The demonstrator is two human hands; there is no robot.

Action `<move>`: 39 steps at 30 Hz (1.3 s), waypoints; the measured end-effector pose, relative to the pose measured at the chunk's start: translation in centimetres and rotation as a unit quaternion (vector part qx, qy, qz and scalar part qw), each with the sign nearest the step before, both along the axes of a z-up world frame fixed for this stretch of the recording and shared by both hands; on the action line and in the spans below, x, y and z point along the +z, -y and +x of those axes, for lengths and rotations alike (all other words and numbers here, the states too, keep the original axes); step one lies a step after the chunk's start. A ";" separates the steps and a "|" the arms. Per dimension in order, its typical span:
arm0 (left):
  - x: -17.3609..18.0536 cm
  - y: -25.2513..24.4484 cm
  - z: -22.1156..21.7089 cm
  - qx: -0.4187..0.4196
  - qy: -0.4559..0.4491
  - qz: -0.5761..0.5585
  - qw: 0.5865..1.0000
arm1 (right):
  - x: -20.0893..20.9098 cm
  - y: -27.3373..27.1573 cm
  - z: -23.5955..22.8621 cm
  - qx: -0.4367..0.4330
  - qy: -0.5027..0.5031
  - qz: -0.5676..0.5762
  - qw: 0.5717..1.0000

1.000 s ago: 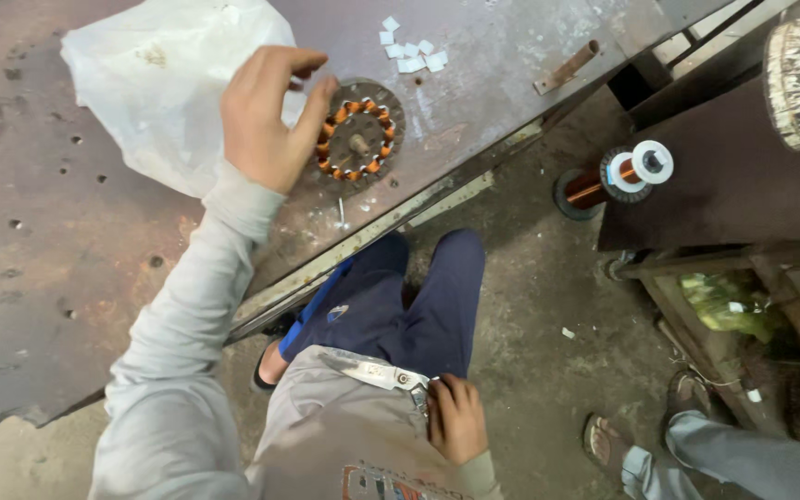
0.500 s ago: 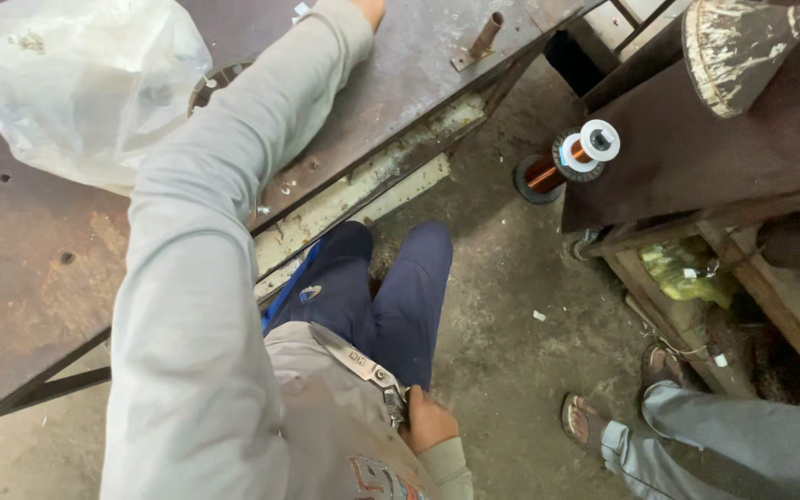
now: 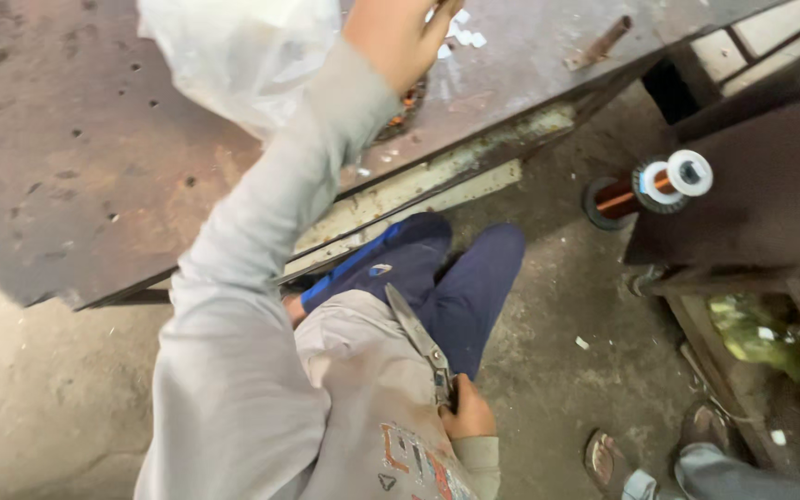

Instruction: The person cuts small white rectangular pieces from a plastic sheet using scissors and inserts them into the slots of a copper-wound motor stator. The person repeats this process for multiple slots, placing the stator on a metal workbench.

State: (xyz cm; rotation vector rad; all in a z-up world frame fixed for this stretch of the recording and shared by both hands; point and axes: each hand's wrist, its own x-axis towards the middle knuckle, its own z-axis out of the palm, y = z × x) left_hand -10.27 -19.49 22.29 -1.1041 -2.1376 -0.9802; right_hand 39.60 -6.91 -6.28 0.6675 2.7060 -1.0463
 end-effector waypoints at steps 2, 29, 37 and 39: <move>-0.6 8.2 3.3 0.044 -0.044 0.105 0.993 | 0.2 -0.4 -1.4 0.028 0.050 0.020 0.998; -7.5 28.9 8.4 -0.075 0.525 0.586 0.613 | -1.8 -3.6 -9.6 0.166 0.161 0.026 0.973; -8.1 25.1 7.9 -0.127 0.584 0.570 0.564 | -1.4 -5.3 -16.2 0.225 0.200 0.003 0.954; -7.5 23.4 7.2 -0.041 0.506 0.476 0.718 | -1.7 -5.5 -17.1 0.228 0.200 0.017 0.953</move>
